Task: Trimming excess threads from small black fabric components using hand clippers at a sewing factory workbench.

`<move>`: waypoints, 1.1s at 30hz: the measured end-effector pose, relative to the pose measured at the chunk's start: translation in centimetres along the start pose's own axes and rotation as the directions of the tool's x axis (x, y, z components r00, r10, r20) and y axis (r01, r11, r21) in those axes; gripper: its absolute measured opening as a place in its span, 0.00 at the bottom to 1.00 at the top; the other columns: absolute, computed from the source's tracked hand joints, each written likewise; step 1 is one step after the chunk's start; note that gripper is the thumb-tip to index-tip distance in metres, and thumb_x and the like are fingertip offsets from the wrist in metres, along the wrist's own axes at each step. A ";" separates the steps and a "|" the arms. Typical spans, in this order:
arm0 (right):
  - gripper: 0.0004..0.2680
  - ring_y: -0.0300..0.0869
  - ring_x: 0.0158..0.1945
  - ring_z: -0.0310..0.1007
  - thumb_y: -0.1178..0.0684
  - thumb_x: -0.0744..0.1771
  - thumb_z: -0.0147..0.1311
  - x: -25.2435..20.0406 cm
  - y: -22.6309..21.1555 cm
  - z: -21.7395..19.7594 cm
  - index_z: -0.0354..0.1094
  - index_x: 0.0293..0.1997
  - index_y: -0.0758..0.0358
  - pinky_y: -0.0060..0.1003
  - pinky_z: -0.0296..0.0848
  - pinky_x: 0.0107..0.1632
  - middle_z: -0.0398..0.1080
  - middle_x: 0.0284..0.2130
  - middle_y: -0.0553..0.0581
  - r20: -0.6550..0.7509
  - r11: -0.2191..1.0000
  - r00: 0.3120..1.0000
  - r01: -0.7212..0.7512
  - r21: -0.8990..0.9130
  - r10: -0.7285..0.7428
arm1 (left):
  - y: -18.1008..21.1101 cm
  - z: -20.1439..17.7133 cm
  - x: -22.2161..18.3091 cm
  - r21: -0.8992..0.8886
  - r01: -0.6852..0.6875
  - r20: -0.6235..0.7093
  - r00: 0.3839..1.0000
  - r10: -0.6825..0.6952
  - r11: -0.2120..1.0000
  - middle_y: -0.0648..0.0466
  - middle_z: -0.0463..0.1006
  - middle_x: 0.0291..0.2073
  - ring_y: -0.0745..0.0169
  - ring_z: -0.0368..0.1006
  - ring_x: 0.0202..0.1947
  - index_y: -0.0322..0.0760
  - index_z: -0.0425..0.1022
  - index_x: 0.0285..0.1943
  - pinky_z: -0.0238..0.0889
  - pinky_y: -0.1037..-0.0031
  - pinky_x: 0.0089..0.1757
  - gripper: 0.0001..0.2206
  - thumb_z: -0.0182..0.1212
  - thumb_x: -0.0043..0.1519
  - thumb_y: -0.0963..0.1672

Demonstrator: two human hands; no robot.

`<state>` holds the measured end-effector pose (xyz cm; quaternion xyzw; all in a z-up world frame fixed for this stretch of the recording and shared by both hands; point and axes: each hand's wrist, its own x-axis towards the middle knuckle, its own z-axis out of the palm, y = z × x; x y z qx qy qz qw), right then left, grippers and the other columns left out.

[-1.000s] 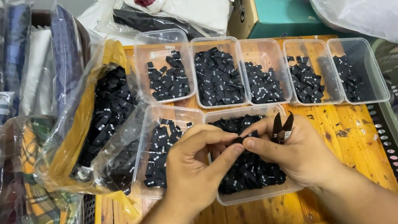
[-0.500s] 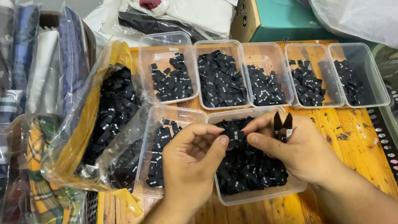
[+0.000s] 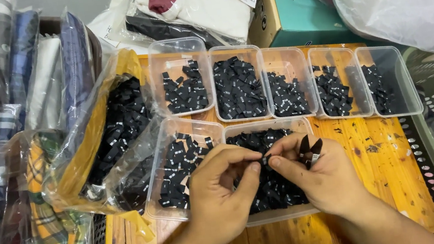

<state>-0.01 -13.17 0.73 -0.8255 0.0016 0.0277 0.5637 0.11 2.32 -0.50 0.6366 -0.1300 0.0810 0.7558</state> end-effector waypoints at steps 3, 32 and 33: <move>0.01 0.31 0.19 0.61 0.60 0.58 0.55 0.1 -0.4 0.0 0.71 0.27 0.63 0.23 0.61 0.23 0.68 0.16 0.49 -0.016 0.996 0.999 -0.030 -0.083 0.029 | -0.2 0.2 -0.1 -0.006 0.094 0.015 0.995 -0.094 0.996 0.53 0.70 0.26 0.69 0.67 0.27 0.35 0.73 0.32 0.64 0.84 0.30 0.04 0.56 0.50 0.37; 0.11 0.33 0.33 0.73 0.51 0.60 0.45 -1.4 2.4 0.8 0.60 0.43 0.62 0.25 0.69 0.36 0.71 0.29 0.51 0.046 0.980 0.997 0.073 -0.183 -0.066 | -2.4 0.2 -0.2 -0.413 0.390 0.010 0.905 -0.424 0.823 0.43 0.71 0.16 0.60 0.67 0.13 0.27 0.70 0.36 0.65 0.77 0.20 0.05 0.54 0.52 0.37; 0.11 0.33 0.33 0.73 0.51 0.60 0.45 -1.5 2.6 0.8 0.60 0.43 0.62 0.25 0.69 0.36 0.71 0.29 0.51 0.045 0.981 0.997 0.071 -0.182 -0.063 | -2.4 0.3 -0.2 -0.412 0.393 0.011 0.904 -0.426 0.822 0.43 0.71 0.16 0.60 0.67 0.13 0.27 0.70 0.36 0.65 0.77 0.20 0.05 0.54 0.52 0.37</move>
